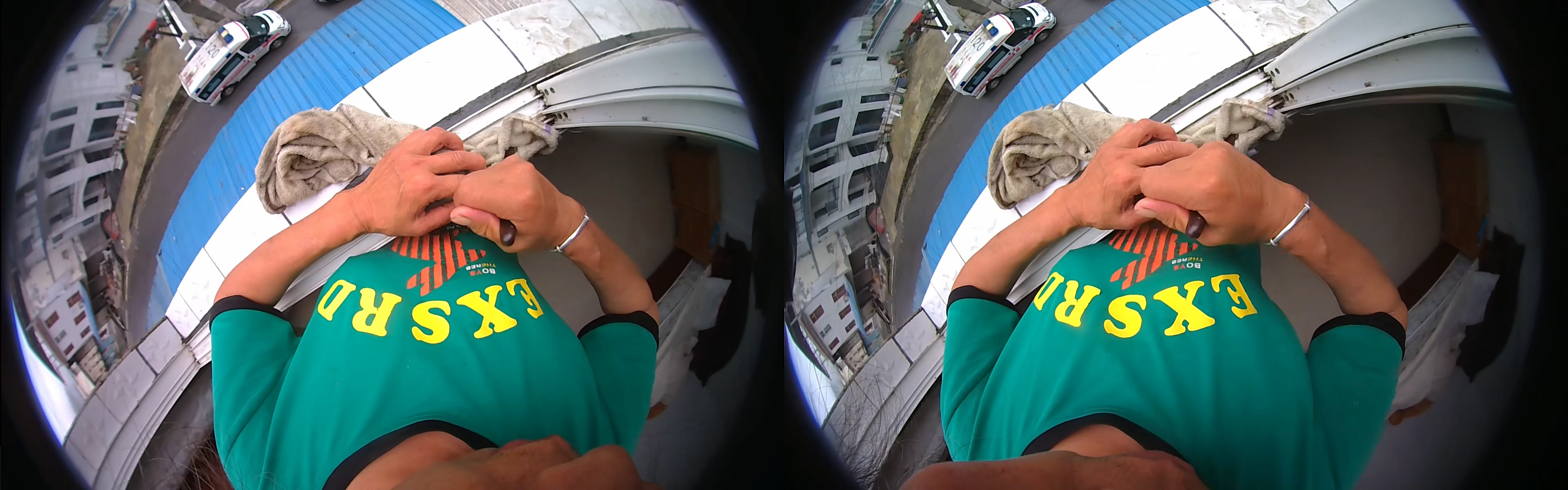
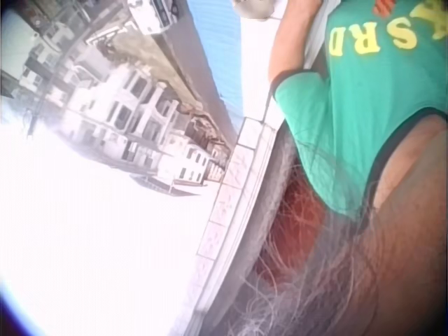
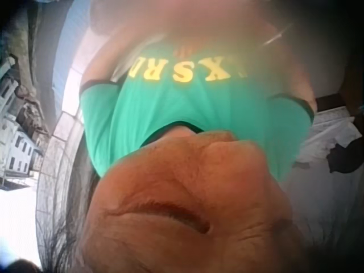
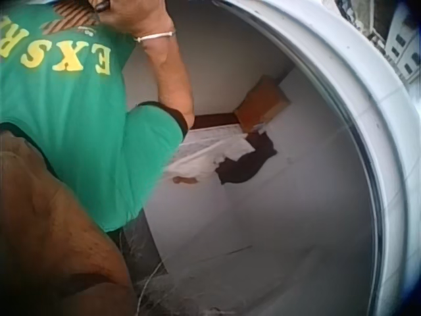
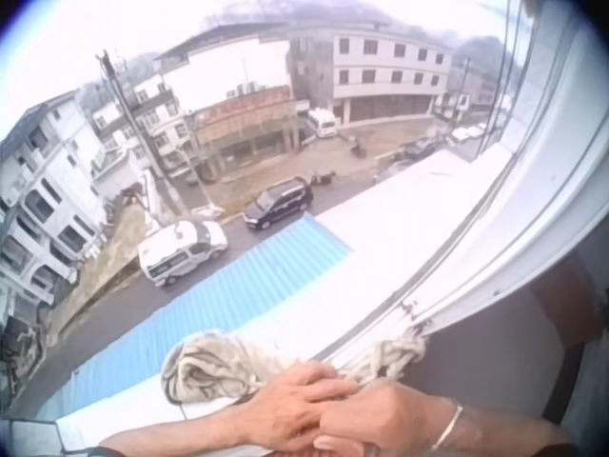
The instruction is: The person wipes a window frame with a cloth and uses a small tool to scrape or pry at the frame's edge. The person alternates between wiping and scraping along the frame while standing on a balcony.
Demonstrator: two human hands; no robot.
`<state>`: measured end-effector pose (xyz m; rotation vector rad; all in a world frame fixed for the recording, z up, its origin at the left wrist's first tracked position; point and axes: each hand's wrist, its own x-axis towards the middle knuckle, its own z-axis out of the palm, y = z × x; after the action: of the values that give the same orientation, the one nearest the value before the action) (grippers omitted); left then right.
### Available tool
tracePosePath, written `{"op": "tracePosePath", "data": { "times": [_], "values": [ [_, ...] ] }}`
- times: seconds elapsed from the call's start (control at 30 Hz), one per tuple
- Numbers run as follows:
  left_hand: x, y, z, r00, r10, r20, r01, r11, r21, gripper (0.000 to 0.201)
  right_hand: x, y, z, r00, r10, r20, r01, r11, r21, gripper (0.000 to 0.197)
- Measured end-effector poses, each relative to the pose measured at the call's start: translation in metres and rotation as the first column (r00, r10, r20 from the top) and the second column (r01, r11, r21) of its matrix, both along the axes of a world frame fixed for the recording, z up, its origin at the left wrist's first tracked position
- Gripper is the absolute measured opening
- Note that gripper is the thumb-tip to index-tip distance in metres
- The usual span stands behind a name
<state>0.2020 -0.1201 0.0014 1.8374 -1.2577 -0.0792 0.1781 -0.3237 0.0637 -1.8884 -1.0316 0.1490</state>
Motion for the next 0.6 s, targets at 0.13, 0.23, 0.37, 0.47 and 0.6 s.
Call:
{"op": "tracePosePath", "data": {
  "times": [0.13,0.23,0.37,0.47,0.6],
  "values": [
    [0.005,-0.016,0.002,0.997,-0.014,0.071,0.011,0.999,0.047,0.032,0.011,-0.024,-0.016,0.984,-0.086,0.158,0.111,0.98,-0.162,0.018],
    [0.009,-0.03,0.004,1.0,-0.026,0.007,0.025,0.995,0.097,0.027,0.014,-0.025,-0.013,0.986,-0.076,0.146,0.106,0.971,-0.213,0.017],
    [0.005,-0.018,0.002,0.996,-0.034,-0.084,0.038,0.998,0.044,0.024,0.014,-0.007,0.003,0.978,-0.161,-0.132,0.143,0.98,-0.137,0.013],
    [0.002,0.01,0.012,0.971,-0.066,-0.228,0.081,0.995,0.056,0.025,0.003,0.015,0.003,0.972,-0.111,-0.208,0.113,0.994,-0.001,0.014],
    [-0.002,0.016,0.005,0.982,-0.07,-0.175,0.073,0.997,0.012,0.025,0.007,0.018,-0.003,0.983,-0.149,-0.106,0.134,0.981,-0.137,0.018]
  ]
}}
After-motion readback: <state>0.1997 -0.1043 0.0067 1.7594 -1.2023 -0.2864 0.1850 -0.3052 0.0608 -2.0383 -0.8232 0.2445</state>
